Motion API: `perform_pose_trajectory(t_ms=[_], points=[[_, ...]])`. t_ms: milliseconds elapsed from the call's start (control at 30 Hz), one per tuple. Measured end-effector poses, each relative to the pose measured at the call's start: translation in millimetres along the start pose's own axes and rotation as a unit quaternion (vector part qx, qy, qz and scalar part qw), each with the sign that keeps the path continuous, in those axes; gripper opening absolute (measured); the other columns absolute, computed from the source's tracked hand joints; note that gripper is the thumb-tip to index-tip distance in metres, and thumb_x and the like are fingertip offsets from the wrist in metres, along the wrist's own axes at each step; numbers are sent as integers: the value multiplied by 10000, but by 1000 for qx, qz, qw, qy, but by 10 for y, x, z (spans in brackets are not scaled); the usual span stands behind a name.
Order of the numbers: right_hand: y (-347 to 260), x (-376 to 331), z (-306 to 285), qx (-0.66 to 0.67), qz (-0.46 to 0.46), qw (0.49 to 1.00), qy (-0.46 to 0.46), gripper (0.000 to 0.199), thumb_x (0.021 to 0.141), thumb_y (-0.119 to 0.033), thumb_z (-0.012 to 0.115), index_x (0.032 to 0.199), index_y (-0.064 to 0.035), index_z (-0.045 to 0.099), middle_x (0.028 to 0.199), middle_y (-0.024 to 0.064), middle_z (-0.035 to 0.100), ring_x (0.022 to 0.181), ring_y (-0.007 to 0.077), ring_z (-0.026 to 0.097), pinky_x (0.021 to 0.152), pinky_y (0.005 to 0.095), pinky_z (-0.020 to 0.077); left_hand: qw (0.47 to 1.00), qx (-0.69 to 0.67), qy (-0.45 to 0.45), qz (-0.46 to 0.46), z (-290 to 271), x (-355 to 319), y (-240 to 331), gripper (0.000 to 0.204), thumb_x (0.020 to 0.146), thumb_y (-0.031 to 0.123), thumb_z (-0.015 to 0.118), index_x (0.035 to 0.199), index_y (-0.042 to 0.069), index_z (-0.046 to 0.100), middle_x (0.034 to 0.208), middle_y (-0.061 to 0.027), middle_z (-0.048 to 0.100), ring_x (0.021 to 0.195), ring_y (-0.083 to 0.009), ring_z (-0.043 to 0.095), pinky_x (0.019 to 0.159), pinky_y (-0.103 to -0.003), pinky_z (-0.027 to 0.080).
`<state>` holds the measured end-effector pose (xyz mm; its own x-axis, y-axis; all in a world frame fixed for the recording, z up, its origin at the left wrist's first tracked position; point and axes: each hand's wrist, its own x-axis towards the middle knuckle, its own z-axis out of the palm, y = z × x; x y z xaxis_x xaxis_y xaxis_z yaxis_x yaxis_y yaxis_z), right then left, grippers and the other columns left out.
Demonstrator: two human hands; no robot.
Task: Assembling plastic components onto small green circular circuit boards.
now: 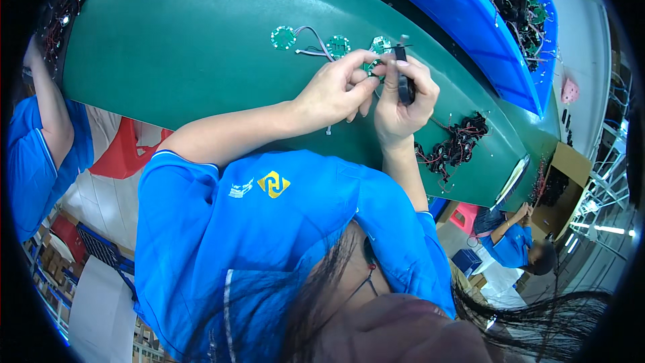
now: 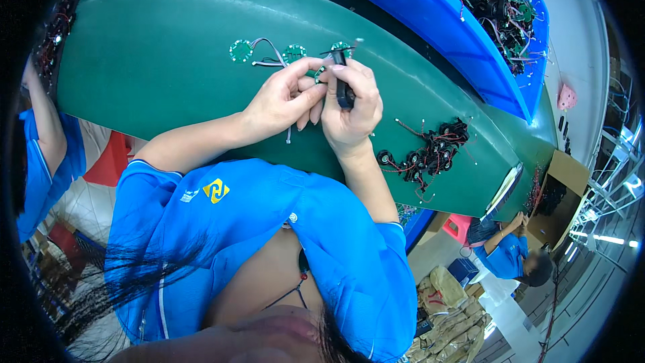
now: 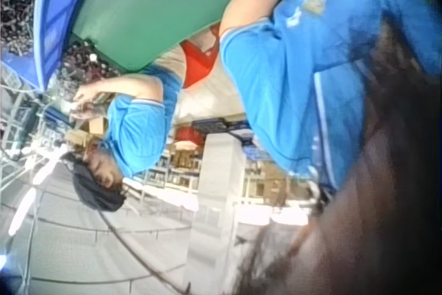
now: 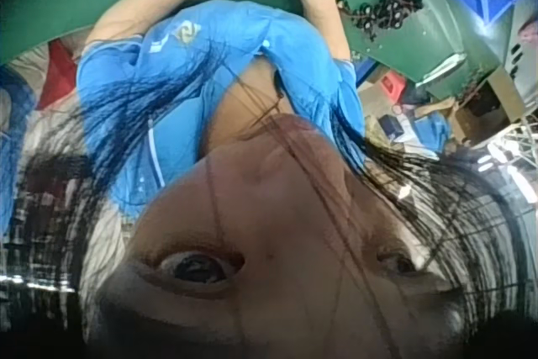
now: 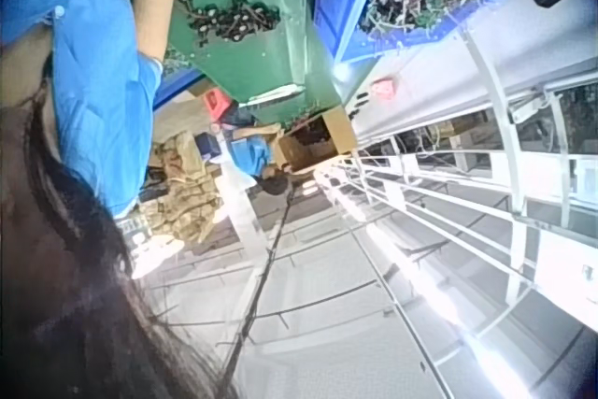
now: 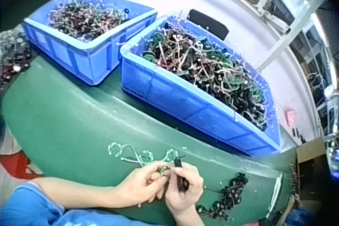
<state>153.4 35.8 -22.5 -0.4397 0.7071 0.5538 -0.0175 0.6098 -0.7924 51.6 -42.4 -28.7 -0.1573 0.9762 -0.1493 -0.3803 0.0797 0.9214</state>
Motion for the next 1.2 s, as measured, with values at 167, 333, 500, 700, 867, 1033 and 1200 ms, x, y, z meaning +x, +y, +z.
perform_pose_trajectory(t_ms=[167,333,500,700,867,1033,1200], points=[[107,179,-18,-235,-185,954,-32,253,734,-34,678,958,-88,571,899,80,607,665,198,543,625,299,428,993,-102,51,-17,-38,54,11,265,927,120,478,1179,42,446,733,-50,629,478,-102,569,393,-178,334],[-53,241,-135,-385,-199,899,-61,206,778,-74,662,963,-80,573,871,71,596,645,183,527,591,281,426,994,-78,63,-39,-12,39,81,250,961,146,456,1187,40,439,804,-65,598,564,-99,610,392,-145,360],[-99,195,-127,-226,-108,962,-107,144,820,-96,635,940,-58,567,815,71,581,622,162,519,551,265,429,998,-3,68,3,-54,36,84,250,960,129,447,1184,21,421,886,-100,582,611,-128,631,416,-162,426],[-142,84,-113,-110,48,989,-84,105,849,-111,615,906,-40,564,773,75,577,597,152,519,533,262,432,994,-89,52,22,-50,63,-22,251,960,108,431,1183,-6,403,957,-134,555,695,-166,652,497,-193,500],[-135,81,-160,-74,177,977,-91,117,898,-136,567,926,-27,536,764,47,563,602,103,478,546,224,399,990,-133,52,17,-28,57,-22,253,958,74,411,1189,-25,378,996,-152,534,785,-195,651,620,-253,552],[-167,107,-155,-190,27,979,-75,114,864,-113,594,874,-19,531,761,90,602,556,134,525,503,258,430,986,-153,66,31,-11,66,-89,255,951,46,408,1191,-27,365,1010,-153,548,840,-196,640,731,-292,558],[-181,114,-180,-198,98,959,-176,112,864,-104,585,868,-13,519,703,73,592,528,125,507,490,253,421,989,-118,88,14,-29,63,-78,254,933,6,407,1181,-27,364,1051,-163,554,903,-209,629,805,-304,546]])
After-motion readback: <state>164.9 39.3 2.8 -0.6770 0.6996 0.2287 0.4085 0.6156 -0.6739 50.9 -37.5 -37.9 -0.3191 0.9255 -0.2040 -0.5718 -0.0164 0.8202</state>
